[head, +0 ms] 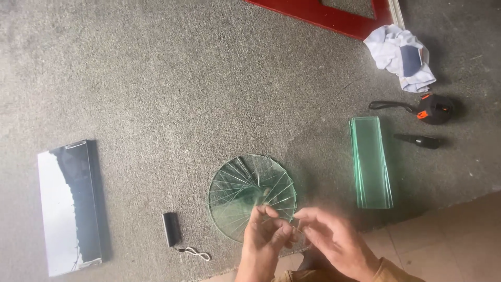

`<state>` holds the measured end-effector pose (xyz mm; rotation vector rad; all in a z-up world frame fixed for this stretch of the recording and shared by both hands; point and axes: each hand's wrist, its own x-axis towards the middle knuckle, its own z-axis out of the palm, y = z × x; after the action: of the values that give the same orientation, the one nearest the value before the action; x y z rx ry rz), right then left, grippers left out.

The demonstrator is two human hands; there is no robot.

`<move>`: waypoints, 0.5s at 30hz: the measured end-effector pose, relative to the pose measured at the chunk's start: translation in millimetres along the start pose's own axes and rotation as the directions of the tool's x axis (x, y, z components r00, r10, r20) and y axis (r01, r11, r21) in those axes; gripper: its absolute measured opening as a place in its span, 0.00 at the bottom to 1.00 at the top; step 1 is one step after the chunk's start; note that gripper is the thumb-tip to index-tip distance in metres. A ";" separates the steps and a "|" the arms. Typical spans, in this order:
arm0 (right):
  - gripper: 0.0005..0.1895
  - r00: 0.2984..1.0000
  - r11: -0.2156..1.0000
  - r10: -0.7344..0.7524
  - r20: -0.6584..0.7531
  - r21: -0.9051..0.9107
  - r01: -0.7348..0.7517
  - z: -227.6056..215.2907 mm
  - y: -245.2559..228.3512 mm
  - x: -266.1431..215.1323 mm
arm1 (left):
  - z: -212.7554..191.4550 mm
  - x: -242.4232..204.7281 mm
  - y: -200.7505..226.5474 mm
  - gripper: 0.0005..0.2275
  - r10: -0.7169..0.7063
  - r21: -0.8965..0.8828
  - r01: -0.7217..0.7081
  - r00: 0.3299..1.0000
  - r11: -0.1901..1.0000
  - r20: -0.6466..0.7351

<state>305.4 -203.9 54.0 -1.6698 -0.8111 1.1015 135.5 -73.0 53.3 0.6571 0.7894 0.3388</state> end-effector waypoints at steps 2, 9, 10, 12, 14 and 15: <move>0.17 1.000 1.000 -0.017 0.024 0.008 0.017 -2.9 -13.4 2.9 | 2.6 0.9 -4.2 0.14 -0.004 -0.052 0.002 1.000 0.999 -0.023; 0.03 0.904 0.853 -0.427 -0.005 -0.333 0.401 -10.4 -26.8 0.4 | 12.8 6.6 -14.8 0.13 -0.078 -0.081 0.064 0.981 0.995 -0.176; 0.03 0.903 0.851 -0.430 -0.001 -0.335 0.405 -12.1 -22.8 0.2 | 13.4 8.1 -17.1 0.13 -0.074 -0.084 0.060 0.982 0.995 -0.176; 0.06 0.832 0.749 -0.554 0.002 -0.436 0.499 -14.6 -14.8 -0.9 | 14.0 10.0 -22.1 0.12 -0.167 -0.101 0.149 0.965 0.984 -0.202; 0.06 0.789 0.683 -0.611 0.062 -0.463 0.565 -21.6 -15.6 3.5 | 20.6 12.4 -23.3 0.13 -0.172 -0.081 0.157 0.959 0.984 -0.223; 0.06 0.740 0.612 -0.662 0.118 -0.485 0.625 -24.2 -15.7 5.1 | 23.3 12.6 -24.3 0.13 -0.178 -0.057 0.169 0.954 0.984 -0.242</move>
<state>329.3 -202.5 70.9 -1.5778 -1.6018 0.3124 162.3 -94.5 42.6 0.5124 1.0692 0.2759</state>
